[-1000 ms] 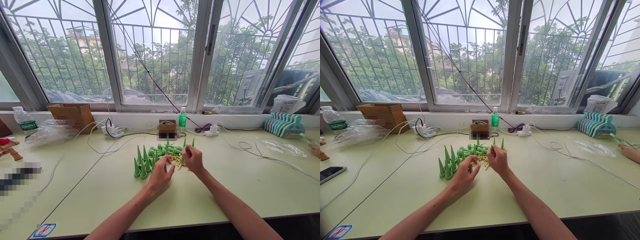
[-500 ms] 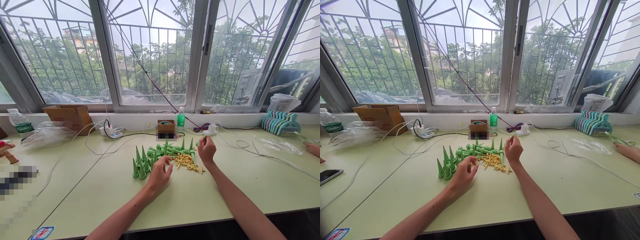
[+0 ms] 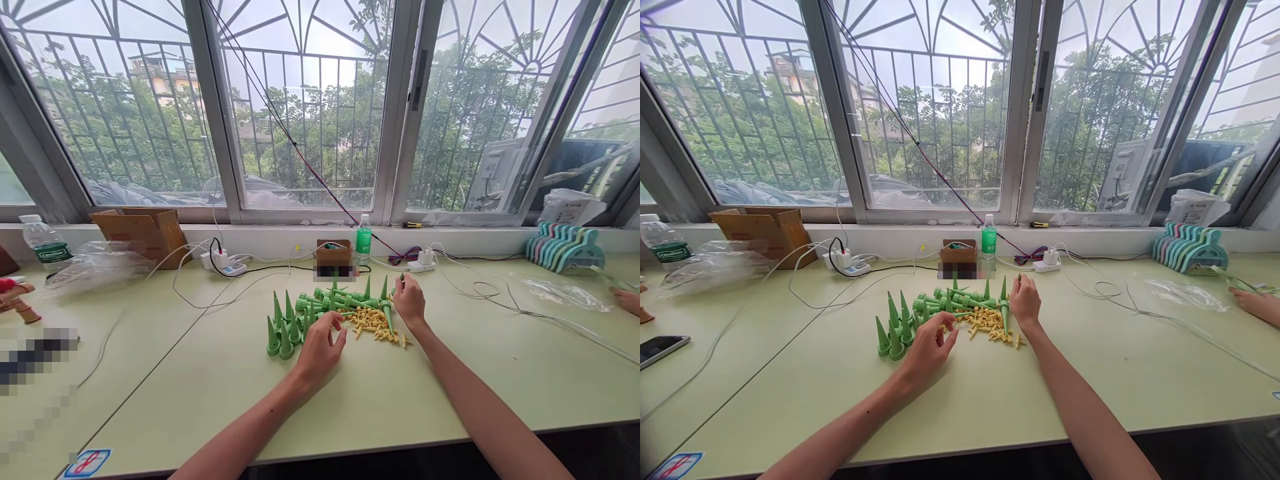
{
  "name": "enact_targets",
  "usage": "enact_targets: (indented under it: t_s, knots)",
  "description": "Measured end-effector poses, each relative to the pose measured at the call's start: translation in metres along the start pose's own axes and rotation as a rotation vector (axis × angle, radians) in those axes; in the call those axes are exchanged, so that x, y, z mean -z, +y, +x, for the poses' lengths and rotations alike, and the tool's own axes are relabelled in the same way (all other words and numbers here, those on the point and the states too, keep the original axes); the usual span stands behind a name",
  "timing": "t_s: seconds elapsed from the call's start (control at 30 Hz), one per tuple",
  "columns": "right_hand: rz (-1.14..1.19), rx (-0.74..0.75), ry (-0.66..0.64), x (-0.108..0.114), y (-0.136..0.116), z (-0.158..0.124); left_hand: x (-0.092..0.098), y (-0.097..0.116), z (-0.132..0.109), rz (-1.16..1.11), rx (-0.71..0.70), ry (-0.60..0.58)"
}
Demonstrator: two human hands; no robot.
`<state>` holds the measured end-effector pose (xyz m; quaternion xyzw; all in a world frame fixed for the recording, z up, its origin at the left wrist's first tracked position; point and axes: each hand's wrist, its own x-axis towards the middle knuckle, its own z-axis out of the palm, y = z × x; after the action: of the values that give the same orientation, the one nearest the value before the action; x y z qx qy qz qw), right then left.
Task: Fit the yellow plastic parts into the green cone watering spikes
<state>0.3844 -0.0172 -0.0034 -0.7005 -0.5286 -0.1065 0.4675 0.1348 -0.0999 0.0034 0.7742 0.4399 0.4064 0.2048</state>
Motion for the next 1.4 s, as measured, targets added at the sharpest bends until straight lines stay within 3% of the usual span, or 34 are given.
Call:
enact_targets:
  t_s: [0.2,0.9,1.13,1.4]
  knots:
    - [0.011,-0.042,-0.121,-0.002,0.003,0.001,0.0,0.001,-0.001,0.0,0.0,-0.014]
    - [0.051,-0.141,-0.208,0.003,-0.006,-0.004,0.0,0.001,-0.001,0.03,0.009,-0.051]
    - [0.067,-0.211,-0.172,0.008,-0.012,-0.003,0.001,0.001,-0.001,0.038,0.009,-0.061]
    - [0.257,-0.177,-0.094,0.004,-0.008,0.0,0.001,-0.002,-0.001,0.042,0.015,-0.068]
